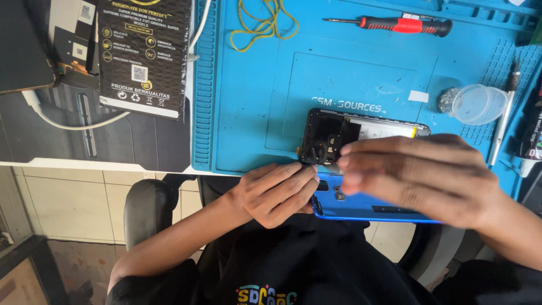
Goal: The person uses a screwdriver to fasten screws around the camera module of a disassembled blue smartphone, then aligns and snaps the back cover into place. The person inspects the assembled phone by pressing the edges and turning it over.
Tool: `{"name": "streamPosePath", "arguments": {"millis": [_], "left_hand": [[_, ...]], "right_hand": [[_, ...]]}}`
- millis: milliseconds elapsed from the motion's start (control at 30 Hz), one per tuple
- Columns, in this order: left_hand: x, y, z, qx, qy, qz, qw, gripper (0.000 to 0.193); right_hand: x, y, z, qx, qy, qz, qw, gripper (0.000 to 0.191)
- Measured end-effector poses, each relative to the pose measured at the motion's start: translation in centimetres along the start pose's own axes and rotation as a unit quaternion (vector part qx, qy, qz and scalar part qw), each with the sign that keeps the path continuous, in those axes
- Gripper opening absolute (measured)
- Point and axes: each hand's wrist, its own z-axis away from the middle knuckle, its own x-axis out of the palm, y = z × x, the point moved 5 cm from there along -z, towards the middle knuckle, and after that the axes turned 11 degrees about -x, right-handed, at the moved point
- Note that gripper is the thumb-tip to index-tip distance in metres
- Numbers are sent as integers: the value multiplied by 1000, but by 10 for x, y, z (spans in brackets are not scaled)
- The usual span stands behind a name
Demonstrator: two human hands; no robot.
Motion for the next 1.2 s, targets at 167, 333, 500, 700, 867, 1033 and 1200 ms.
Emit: {"name": "streamPosePath", "arguments": {"millis": [167, 333, 500, 700, 867, 1033, 1200], "left_hand": [[-2, 0, -1, -6, -4, 13, 1000, 36], [-3, -1, 0, -9, -7, 35, 999, 34], [-4, -1, 0, -11, -9, 33, 999, 34], [-3, 0, -1, -14, -3, 32, 999, 32], [-3, 0, 1, -15, -8, 38, 999, 34], [-4, 1, 1, -17, 9, 18, 1000, 31], [-4, 0, 1, -17, -5, 26, 1000, 34]], "right_hand": [[-3, -14, -12, -50, -32, -33, 998, 33], [5, -34, -11, -102, -40, 76, 991, 25], [7, -36, -4, -75, -55, 38, 995, 29], [5, -37, -8, -90, -72, 79, 990, 29], [8, -36, -15, -92, -31, 3, 995, 26], [4, -35, -16, -52, -55, -1, 997, 31], [6, -30, -23, -61, -9, 0, 998, 28]]}}
